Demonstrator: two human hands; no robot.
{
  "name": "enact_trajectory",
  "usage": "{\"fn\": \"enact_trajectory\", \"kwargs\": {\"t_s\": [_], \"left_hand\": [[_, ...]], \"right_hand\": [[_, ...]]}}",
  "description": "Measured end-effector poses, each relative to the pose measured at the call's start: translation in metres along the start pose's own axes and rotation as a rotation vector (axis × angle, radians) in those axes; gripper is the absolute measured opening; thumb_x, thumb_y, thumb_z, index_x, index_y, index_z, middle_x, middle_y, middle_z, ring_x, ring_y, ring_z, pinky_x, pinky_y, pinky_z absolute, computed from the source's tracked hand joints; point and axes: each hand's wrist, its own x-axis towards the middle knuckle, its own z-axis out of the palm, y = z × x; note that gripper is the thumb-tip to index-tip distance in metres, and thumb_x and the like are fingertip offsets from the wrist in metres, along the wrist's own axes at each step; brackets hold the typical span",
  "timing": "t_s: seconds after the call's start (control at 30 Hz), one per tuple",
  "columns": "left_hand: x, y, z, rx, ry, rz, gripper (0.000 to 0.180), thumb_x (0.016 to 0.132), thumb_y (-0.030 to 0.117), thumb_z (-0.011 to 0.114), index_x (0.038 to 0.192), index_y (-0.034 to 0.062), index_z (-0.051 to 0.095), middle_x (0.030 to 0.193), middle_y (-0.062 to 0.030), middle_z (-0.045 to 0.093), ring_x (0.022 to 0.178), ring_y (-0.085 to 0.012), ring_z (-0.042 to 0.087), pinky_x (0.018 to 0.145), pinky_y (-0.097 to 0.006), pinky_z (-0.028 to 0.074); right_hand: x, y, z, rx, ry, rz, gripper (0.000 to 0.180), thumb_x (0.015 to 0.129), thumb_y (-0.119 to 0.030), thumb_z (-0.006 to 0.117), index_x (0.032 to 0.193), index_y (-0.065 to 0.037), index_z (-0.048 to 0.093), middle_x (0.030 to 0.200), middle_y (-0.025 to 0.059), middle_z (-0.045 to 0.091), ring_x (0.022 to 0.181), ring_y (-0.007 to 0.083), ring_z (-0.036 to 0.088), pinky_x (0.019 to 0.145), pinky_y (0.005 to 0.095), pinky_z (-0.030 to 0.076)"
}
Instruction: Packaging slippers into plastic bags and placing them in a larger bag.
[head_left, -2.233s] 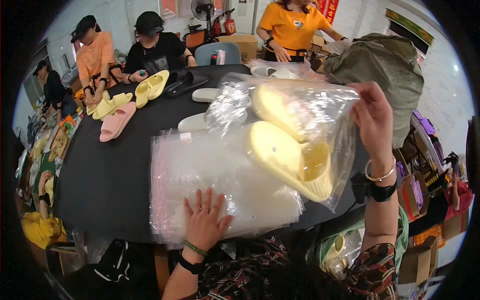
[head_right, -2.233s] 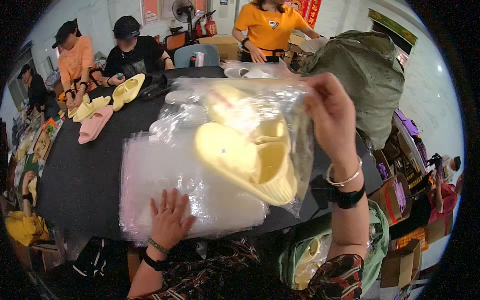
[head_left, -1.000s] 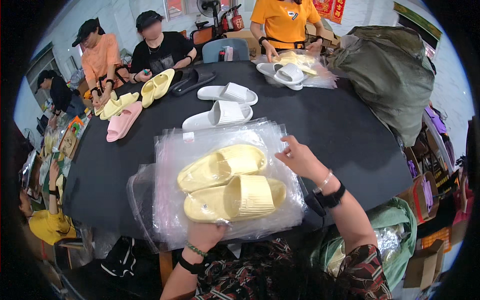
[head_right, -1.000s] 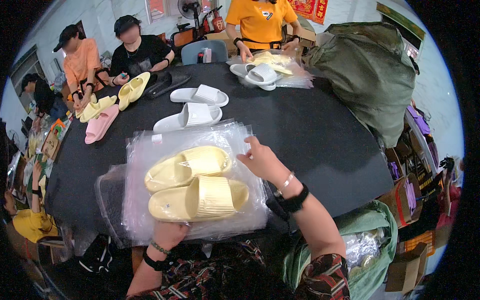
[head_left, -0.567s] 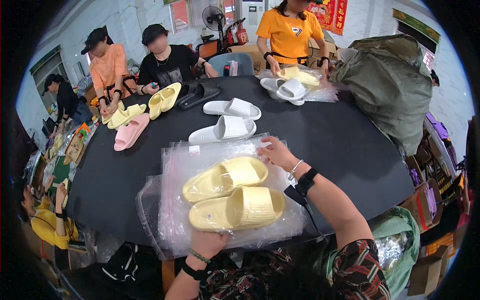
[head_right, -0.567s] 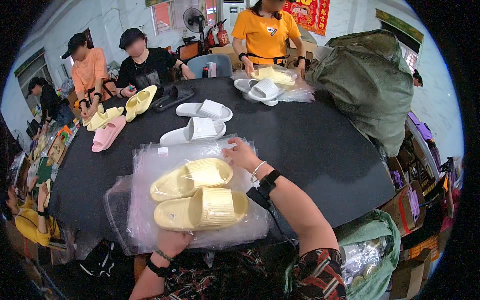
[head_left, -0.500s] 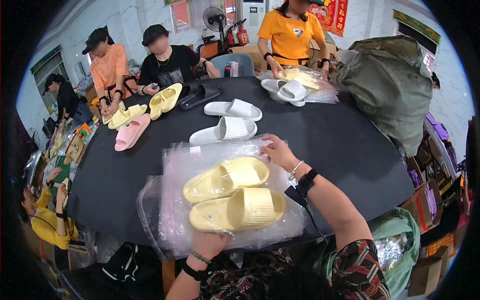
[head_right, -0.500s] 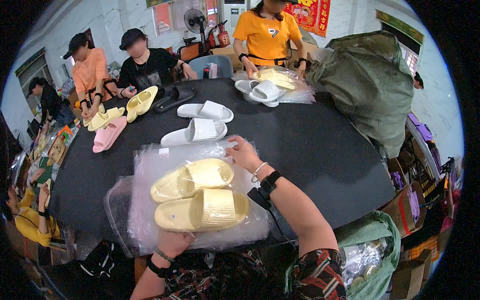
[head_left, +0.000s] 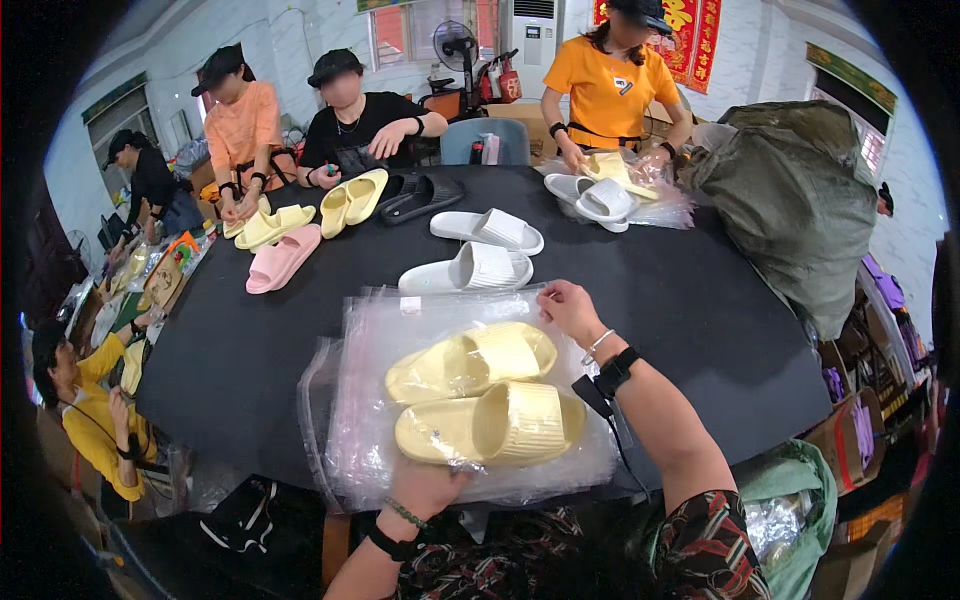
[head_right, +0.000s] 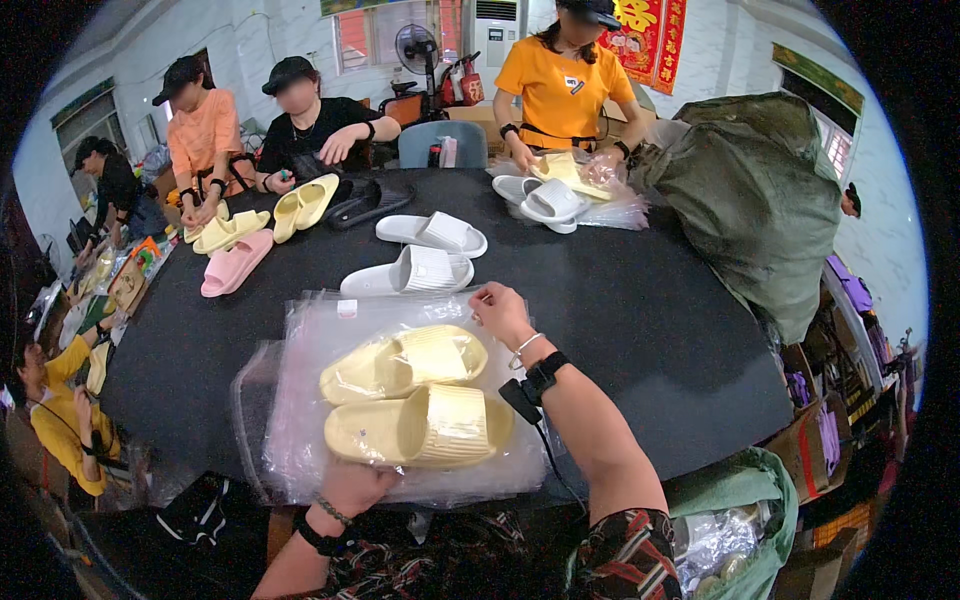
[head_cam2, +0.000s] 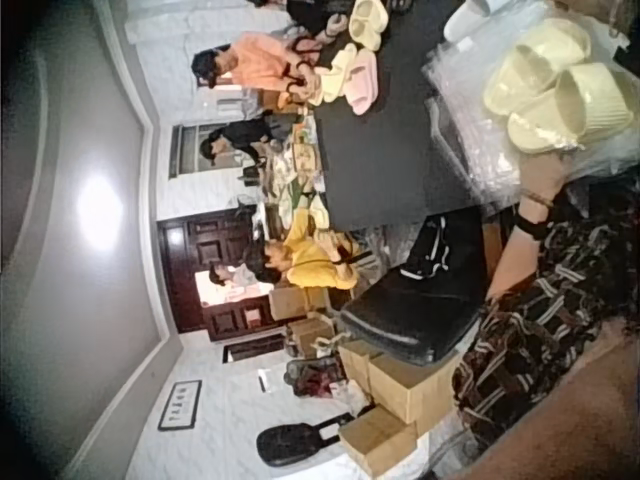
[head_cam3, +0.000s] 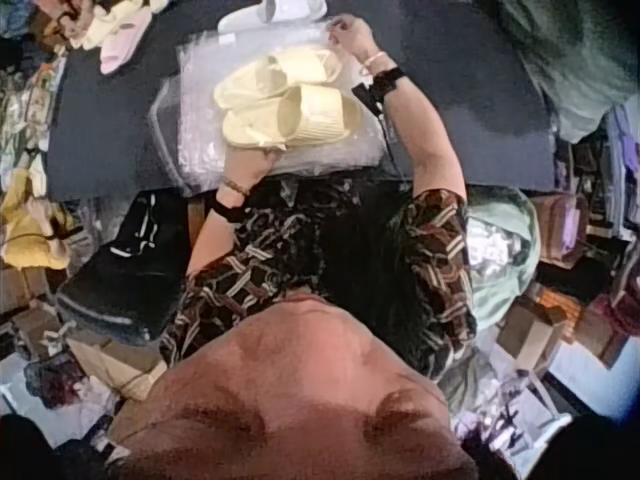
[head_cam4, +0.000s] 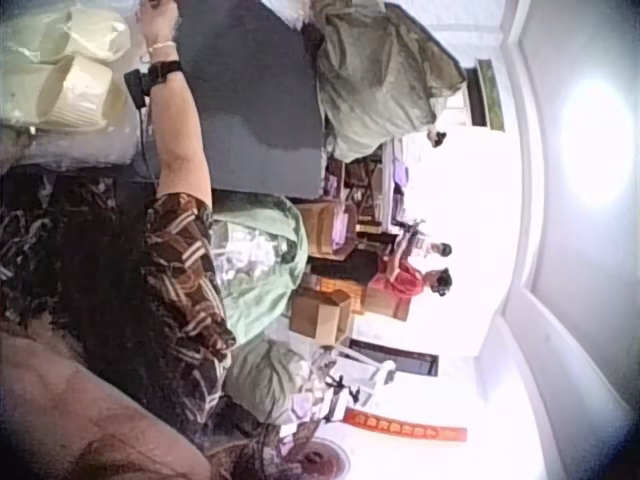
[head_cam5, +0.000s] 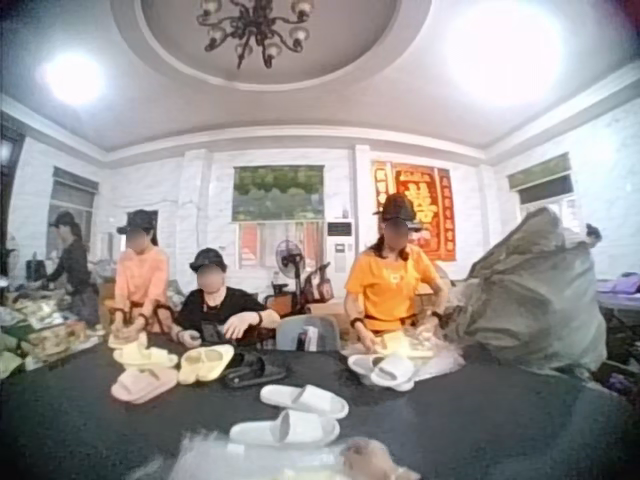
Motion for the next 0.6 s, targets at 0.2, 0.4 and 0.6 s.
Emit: {"fn": "enact_trajectory", "kwargs": {"t_s": [0.2, 0.4, 0.6], "left_hand": [[0.005, 0.003, -0.01, 0.214, 0.017, 0.067, 0.056, 0.094, 0.053, 0.051, 0.132, 0.0129, 0.06, 0.137, -0.0142, 0.057, 0.134, -0.033, 0.044, 0.114, -0.065, 0.014], [0.008, -0.006, -0.019, 0.173, -0.131, 0.063, 0.065, 0.093, 0.056, 0.05, 0.143, 0.0142, 0.05, 0.15, -0.014, 0.044, 0.142, -0.0349, 0.032, 0.114, -0.069, 0.009], [0.011, 0.003, -0.02, 0.273, -0.156, 0.028, 0.065, 0.091, 0.058, 0.051, 0.143, 0.0176, 0.05, 0.15, -0.0141, 0.044, 0.141, -0.0378, 0.032, 0.113, -0.072, 0.008]], "right_hand": [[-0.021, -0.005, 0.0, -0.009, 0.194, 0.093, 0.016, 0.094, -0.011, 0.058, 0.1, 0.004, 0.058, 0.079, 0.0155, 0.069, 0.065, 0.0225, 0.07, 0.058, 0.0349, 0.056], [-0.026, 0.001, -0.019, -0.187, 0.043, 0.1, 0.03, 0.092, -0.016, 0.063, 0.111, 0.005, 0.052, 0.084, 0.0175, 0.069, 0.071, 0.0286, 0.07, 0.064, 0.0373, 0.057], [-0.064, -0.047, -0.052, -0.438, -0.138, -0.41, 0.07, 0.081, -0.028, 0.08, 0.133, 0.001, 0.042, 0.125, 0.0221, 0.055, 0.12, 0.0341, 0.056, 0.098, 0.0383, 0.048]]}}
